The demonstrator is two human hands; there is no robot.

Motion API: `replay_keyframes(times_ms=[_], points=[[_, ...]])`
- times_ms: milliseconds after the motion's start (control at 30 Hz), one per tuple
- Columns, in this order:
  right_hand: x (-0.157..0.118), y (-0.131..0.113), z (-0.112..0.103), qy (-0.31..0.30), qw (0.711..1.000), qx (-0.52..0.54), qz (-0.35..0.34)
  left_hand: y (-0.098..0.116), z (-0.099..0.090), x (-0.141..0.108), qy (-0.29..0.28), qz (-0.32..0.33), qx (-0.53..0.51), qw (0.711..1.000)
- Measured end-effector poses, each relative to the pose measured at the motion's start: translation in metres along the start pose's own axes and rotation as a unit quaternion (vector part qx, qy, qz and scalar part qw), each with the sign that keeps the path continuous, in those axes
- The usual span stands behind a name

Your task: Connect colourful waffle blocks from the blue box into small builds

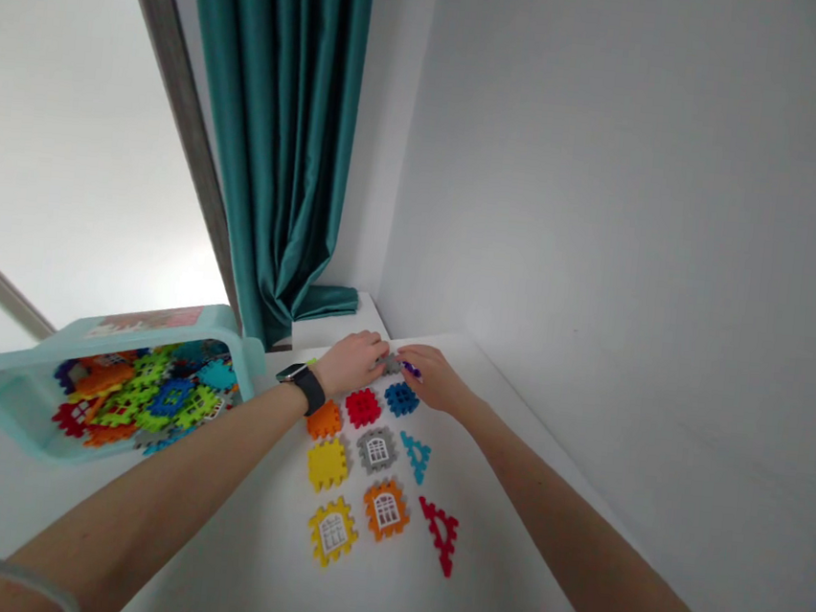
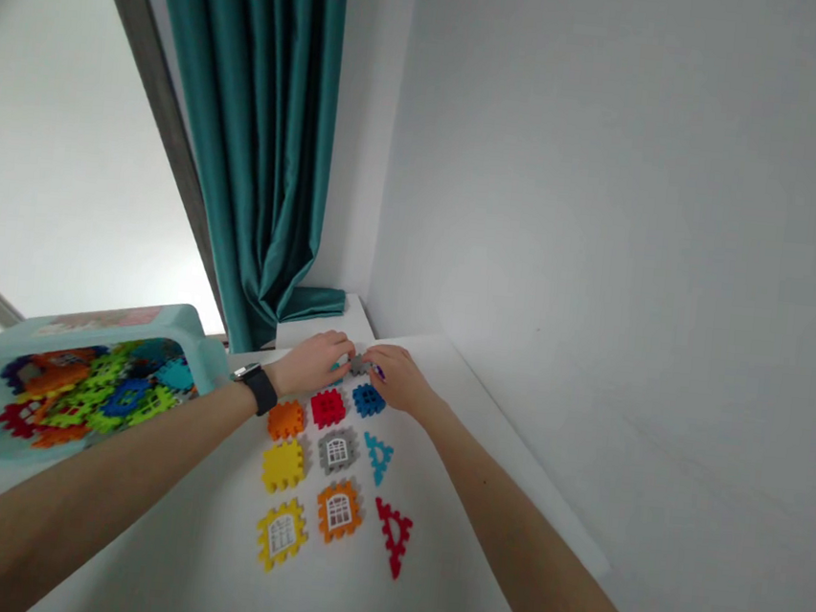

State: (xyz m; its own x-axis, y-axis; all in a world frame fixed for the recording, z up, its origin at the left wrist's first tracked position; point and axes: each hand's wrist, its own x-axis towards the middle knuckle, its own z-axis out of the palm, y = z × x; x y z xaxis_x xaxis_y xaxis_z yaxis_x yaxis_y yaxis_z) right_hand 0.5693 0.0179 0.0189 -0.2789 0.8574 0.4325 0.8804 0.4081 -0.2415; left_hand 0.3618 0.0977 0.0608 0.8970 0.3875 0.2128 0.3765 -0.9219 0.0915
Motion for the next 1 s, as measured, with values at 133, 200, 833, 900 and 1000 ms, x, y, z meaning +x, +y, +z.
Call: replay_keyframes(times_ms=[133,200,833,900,1000], points=[[-0.005,-0.021,-0.005,-0.006,1.0,-0.003,0.003,0.002,-0.009,-0.017,-0.002,0.035,-0.001,0.999],[-0.008,-0.031,-0.006,-0.001,1.0,-0.003,0.0,0.002,-0.013,-0.025,-0.007,0.052,-0.003,0.999],[0.012,-0.196,0.026,-0.02,0.995,0.064,-0.071,-0.025,-0.076,-0.206,0.046,-0.031,-0.103,0.993],[0.018,-0.217,0.032,-0.024,0.994,0.079,-0.073,-0.033,-0.079,-0.234,0.054,-0.06,-0.113,0.99],[0.028,-0.248,0.046,-0.042,0.991,0.099,-0.082,-0.043,-0.08,-0.272,0.072,-0.105,-0.123,0.984]])
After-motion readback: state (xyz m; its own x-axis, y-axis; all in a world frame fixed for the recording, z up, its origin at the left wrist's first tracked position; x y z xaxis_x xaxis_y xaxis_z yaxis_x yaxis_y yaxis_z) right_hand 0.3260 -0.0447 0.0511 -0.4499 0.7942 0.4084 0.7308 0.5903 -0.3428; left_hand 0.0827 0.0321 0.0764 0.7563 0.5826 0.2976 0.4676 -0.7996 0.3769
